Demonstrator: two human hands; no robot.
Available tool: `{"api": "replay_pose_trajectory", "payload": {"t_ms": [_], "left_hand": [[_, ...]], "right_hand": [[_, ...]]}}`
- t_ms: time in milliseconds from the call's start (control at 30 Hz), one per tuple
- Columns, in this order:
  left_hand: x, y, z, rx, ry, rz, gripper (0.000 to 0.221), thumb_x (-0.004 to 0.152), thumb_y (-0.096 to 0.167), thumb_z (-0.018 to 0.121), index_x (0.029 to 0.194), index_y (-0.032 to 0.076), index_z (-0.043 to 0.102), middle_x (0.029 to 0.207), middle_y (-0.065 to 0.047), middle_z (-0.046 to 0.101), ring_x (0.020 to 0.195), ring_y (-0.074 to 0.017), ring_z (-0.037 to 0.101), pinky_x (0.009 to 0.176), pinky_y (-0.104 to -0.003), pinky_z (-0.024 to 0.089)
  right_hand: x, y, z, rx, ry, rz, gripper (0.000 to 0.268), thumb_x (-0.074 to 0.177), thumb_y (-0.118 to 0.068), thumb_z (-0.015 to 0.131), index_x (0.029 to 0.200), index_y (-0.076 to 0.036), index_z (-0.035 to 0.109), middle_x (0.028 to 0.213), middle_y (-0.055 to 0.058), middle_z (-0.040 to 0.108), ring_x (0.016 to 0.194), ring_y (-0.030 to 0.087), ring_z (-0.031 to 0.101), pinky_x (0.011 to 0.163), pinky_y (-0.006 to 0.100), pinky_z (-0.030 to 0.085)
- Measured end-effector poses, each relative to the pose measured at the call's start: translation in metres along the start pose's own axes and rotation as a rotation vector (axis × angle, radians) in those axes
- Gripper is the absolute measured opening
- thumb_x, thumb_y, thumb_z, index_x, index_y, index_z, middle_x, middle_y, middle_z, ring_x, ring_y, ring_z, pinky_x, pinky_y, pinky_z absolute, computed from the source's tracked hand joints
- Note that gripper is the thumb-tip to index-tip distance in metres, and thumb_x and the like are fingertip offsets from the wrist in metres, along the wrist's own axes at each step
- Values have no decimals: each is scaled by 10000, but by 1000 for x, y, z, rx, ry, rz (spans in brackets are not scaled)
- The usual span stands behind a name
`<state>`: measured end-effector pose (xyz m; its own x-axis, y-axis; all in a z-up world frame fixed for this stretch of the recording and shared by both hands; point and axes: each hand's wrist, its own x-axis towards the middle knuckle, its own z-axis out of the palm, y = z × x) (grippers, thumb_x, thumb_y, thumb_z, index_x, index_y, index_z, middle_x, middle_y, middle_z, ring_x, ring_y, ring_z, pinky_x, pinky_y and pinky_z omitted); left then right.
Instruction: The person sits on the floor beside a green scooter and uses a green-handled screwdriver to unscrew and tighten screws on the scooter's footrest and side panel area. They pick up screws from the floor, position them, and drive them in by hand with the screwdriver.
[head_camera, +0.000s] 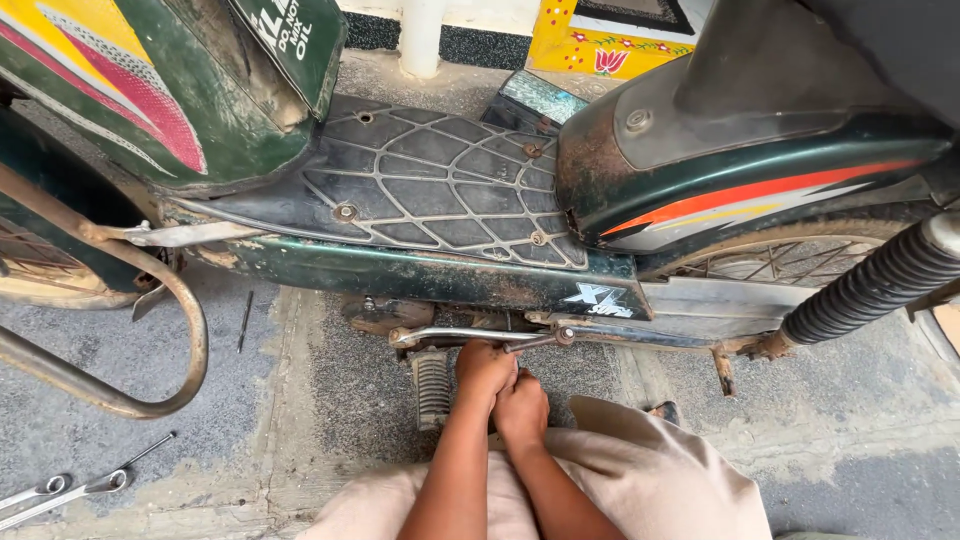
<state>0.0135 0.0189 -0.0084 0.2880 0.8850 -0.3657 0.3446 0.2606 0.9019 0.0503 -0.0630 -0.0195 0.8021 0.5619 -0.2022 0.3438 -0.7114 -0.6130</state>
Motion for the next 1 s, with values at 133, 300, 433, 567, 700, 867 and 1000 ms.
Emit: {"api": "replay_pose_trajectory", "payload": {"t_ms": [133, 300, 433, 567, 700, 867, 1000], "left_hand": [[-3, 2, 3, -53, -16, -16, 92, 764, 149, 768, 810, 81, 809, 637, -94, 728, 525, -195, 679, 535, -361, 501], [-2, -7, 8, -213, -114, -66, 174, 820, 26, 637, 873, 20, 803, 623, -102, 701, 491, -168, 632, 476, -326, 463], [-8, -3, 8, -354, -125, -81, 192, 828, 2, 612, 915, -39, 779, 611, -89, 663, 473, -158, 581, 444, -320, 423], [-4, -11, 14, -415, -144, -73, 278, 813, -46, 528, 954, -76, 766, 599, -95, 640, 454, -156, 545, 430, -326, 390], [3, -18, 21, -467, -162, -106, 308, 820, -67, 507, 971, -63, 775, 636, -100, 663, 461, -148, 522, 431, -324, 367], [-2, -12, 21, -482, -130, -87, 237, 860, -20, 566, 946, -41, 786, 686, -93, 683, 514, -144, 558, 469, -307, 404], [2, -18, 23, -485, -122, -53, 253, 867, 0, 546, 930, -9, 791, 805, -40, 771, 685, -104, 688, 612, -258, 528]], "right_hand": [[2, 2, -7, 19, -13, -15, 641, 1031, -544, 362, 995, -16, 723, 997, 310, 715, 1017, 508, 669, 910, 581, 521], [-2, -5, -18, 30, -61, 17, 625, 1023, -547, 367, 1014, -32, 722, 1034, 297, 717, 1046, 495, 663, 932, 569, 516], [0, -3, -18, 31, -72, 4, 618, 1023, -542, 366, 1021, -39, 724, 1051, 285, 719, 1057, 483, 665, 941, 558, 516], [0, 0, -22, 19, -90, -11, 601, 1027, -530, 361, 1042, -47, 717, 1071, 280, 719, 1065, 480, 665, 946, 558, 513], [-2, -6, -34, 4, -120, 1, 603, 1039, -533, 354, 1062, -43, 704, 1082, 290, 721, 1080, 479, 669, 962, 556, 509], [-15, -25, -55, -21, -119, 45, 584, 1025, -553, 369, 1120, -71, 683, 1124, 285, 708, 1122, 483, 647, 985, 564, 496], [-21, -32, -65, -51, -114, 69, 542, 1013, -559, 391, 1227, -121, 630, 1156, 272, 703, 1148, 481, 637, 992, 577, 493]]}}
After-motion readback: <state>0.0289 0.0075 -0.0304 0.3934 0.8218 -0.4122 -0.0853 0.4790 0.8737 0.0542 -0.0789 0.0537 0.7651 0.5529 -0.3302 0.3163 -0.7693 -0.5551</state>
